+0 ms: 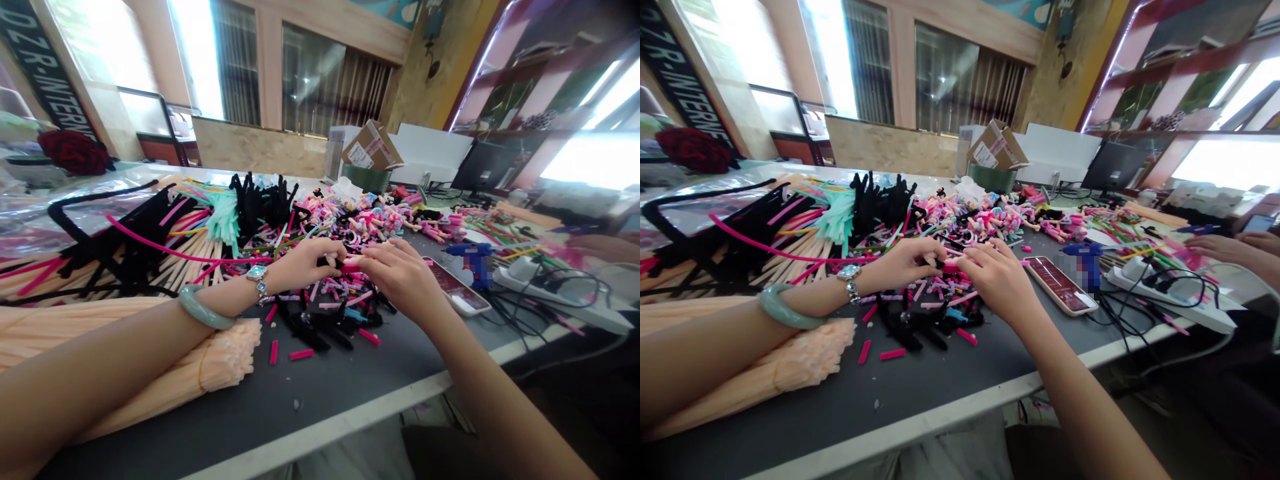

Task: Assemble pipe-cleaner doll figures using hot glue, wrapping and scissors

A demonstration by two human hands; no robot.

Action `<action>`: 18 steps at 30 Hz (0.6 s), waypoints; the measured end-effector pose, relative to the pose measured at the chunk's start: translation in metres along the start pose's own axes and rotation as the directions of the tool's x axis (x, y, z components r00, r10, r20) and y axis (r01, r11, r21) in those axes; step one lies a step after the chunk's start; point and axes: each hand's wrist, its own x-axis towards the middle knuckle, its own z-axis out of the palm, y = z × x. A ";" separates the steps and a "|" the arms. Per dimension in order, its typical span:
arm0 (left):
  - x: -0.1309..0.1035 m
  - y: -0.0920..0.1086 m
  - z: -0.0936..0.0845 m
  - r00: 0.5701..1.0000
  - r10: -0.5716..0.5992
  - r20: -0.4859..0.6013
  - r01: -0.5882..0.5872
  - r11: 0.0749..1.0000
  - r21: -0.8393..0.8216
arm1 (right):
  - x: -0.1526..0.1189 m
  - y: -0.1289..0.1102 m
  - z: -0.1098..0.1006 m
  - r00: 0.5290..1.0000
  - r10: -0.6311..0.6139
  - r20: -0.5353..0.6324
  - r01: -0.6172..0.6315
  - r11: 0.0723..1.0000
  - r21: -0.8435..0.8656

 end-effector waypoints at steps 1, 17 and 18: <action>0.000 -0.001 0.000 1.000 0.002 0.005 -0.002 1.000 0.000 | -0.001 0.000 0.001 1.000 0.007 -0.002 -0.007 1.000 0.004; 0.000 -0.002 0.000 0.998 -0.066 0.023 0.069 0.990 -0.122 | -0.002 0.007 0.002 0.997 0.008 0.070 -0.014 0.996 0.088; 0.000 -0.002 0.000 0.997 -0.069 0.027 0.072 0.990 -0.122 | -0.002 0.007 0.002 0.998 0.005 0.057 -0.010 0.997 0.077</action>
